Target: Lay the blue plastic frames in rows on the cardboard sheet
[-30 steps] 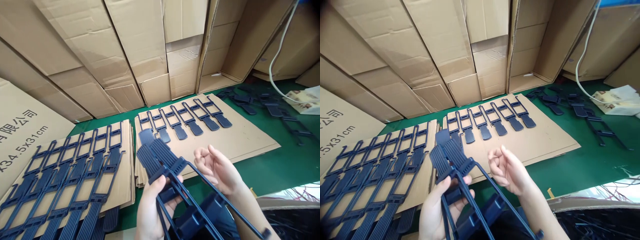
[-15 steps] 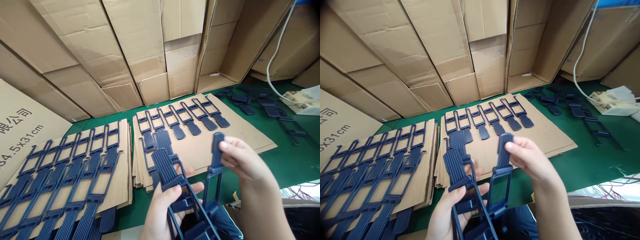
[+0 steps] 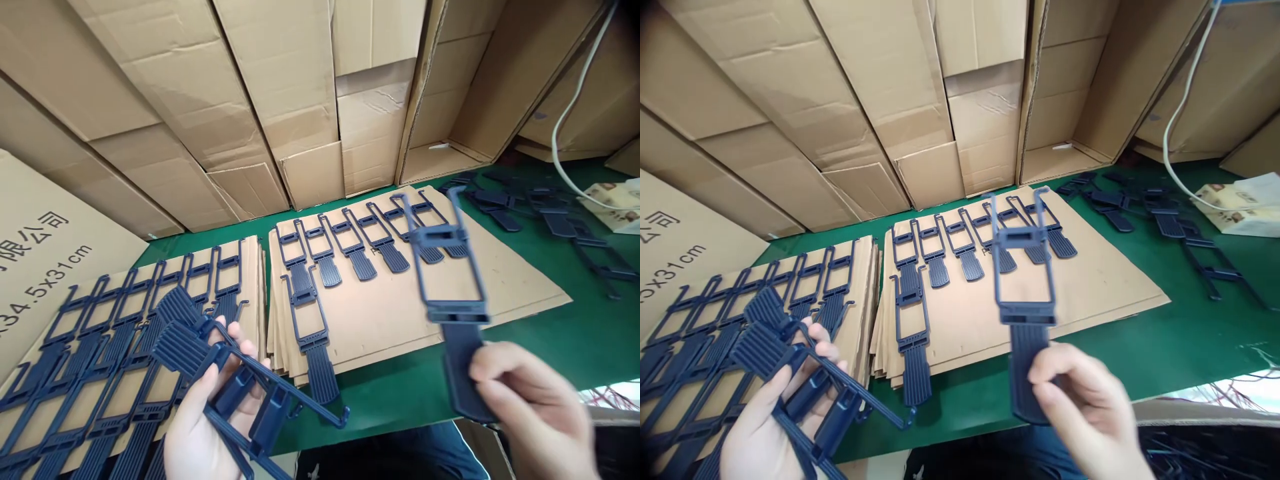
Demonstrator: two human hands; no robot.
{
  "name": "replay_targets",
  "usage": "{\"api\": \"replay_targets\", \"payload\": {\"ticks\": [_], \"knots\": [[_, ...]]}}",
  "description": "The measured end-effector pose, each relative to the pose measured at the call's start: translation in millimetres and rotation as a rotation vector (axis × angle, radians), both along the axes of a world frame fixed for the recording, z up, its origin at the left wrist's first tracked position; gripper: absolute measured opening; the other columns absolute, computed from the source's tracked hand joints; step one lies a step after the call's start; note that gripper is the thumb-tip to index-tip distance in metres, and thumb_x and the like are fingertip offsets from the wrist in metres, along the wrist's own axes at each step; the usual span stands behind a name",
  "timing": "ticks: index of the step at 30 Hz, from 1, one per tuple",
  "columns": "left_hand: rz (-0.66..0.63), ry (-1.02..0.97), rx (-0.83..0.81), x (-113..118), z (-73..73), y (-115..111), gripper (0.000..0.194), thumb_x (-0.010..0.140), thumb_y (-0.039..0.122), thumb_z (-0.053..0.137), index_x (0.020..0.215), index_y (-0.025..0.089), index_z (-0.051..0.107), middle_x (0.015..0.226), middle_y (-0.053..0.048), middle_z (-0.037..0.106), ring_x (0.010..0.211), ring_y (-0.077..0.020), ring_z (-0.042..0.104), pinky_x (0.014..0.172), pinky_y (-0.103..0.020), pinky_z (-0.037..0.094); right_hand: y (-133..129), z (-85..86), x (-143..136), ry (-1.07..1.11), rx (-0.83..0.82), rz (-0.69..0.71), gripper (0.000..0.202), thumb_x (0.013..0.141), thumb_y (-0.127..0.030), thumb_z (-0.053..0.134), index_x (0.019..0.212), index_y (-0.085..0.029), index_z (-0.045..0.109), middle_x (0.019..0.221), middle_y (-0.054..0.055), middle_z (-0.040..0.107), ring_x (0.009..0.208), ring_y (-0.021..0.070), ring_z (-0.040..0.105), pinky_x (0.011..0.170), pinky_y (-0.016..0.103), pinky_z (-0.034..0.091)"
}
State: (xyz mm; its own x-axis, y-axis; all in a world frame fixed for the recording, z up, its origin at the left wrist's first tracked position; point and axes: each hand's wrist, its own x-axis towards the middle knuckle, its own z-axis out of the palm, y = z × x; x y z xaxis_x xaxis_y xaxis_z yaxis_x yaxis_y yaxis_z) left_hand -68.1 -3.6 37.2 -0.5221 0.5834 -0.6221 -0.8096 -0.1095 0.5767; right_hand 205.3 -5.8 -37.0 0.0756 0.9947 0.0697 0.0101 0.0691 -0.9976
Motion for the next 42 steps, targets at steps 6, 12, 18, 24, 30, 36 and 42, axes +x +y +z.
{"api": "replay_targets", "payload": {"ticks": [6,12,18,24,30,36,42], "knots": [[-0.111,-0.088,0.112,-4,-16.5,0,0.061,0.074,0.01,0.038,0.131,0.031,0.044,0.093,-0.002,0.071,0.063,-0.0199,0.067,0.052,-0.031,0.057,7,-21.2,-49,-0.316,0.179,0.325,0.01,0.087,-0.018,0.044,0.08,-0.018,0.052,0.067,0.0,0.051,0.057,0.0076,0.046,0.053,0.016,0.038],[-0.357,-0.024,0.485,-23,-42.3,-10,0.056,0.081,0.006,0.037,0.134,0.024,0.041,0.112,-0.006,0.065,0.088,-0.0199,0.066,0.076,-0.036,0.055,10,-29.4,-66,-0.355,0.181,0.405,0.012,0.083,-0.011,0.04,0.082,-0.018,0.05,0.071,-0.001,0.052,0.06,0.0067,0.047,0.057,0.015,0.038],[-0.254,-0.042,0.277,-21,-31.7,-8,0.046,0.075,0.002,0.039,0.111,0.02,0.061,0.098,-0.005,0.069,0.076,-0.0197,0.067,0.068,-0.033,0.057,11,-27.6,-71,-0.404,0.119,0.454,0.013,0.079,-0.009,0.04,0.079,-0.018,0.049,0.069,-0.003,0.052,0.061,0.0066,0.047,0.058,0.015,0.036],[-0.102,-0.026,0.07,-8,-19.9,1,0.045,0.079,0.01,0.035,0.115,0.02,0.059,0.091,-0.005,0.07,0.065,-0.0188,0.066,0.053,-0.032,0.057,10,-32.6,-75,-0.284,-0.097,0.468,0.013,0.085,-0.021,0.039,0.085,-0.018,0.052,0.067,-0.001,0.049,0.058,0.0088,0.042,0.054,0.019,0.034],[-0.14,-0.048,0.035,-8,-23.9,5,0.044,0.08,0.009,0.036,0.116,0.018,0.06,0.095,-0.004,0.07,0.069,-0.0195,0.067,0.056,-0.032,0.058,7,-42.1,-87,0.023,-0.359,0.337,0.058,0.088,-0.034,0.041,0.14,-0.02,0.017,0.061,-0.006,0.04,0.053,0.0082,0.034,0.052,0.019,0.032],[-0.126,-0.019,0.026,-6,-26.0,5,0.044,0.082,0.008,0.033,0.116,0.018,0.059,0.098,-0.004,0.069,0.07,-0.0186,0.067,0.055,-0.031,0.058,9,-39.2,-93,0.105,-0.558,0.385,0.073,0.085,-0.039,0.045,0.145,-0.023,0.006,0.058,-0.008,0.038,0.042,0.0059,0.033,0.038,0.016,0.034],[-0.149,-0.023,0.079,-7,-33.1,4,0.044,0.082,0.007,0.034,0.118,0.018,0.058,0.1,-0.006,0.069,0.073,-0.0195,0.067,0.059,-0.033,0.058,16,-35.2,-92,0.03,-0.606,0.434,0.071,0.084,-0.043,0.043,0.145,-0.029,0.009,0.056,-0.008,0.043,0.036,0.0073,0.045,0.033,0.016,0.037]]}}
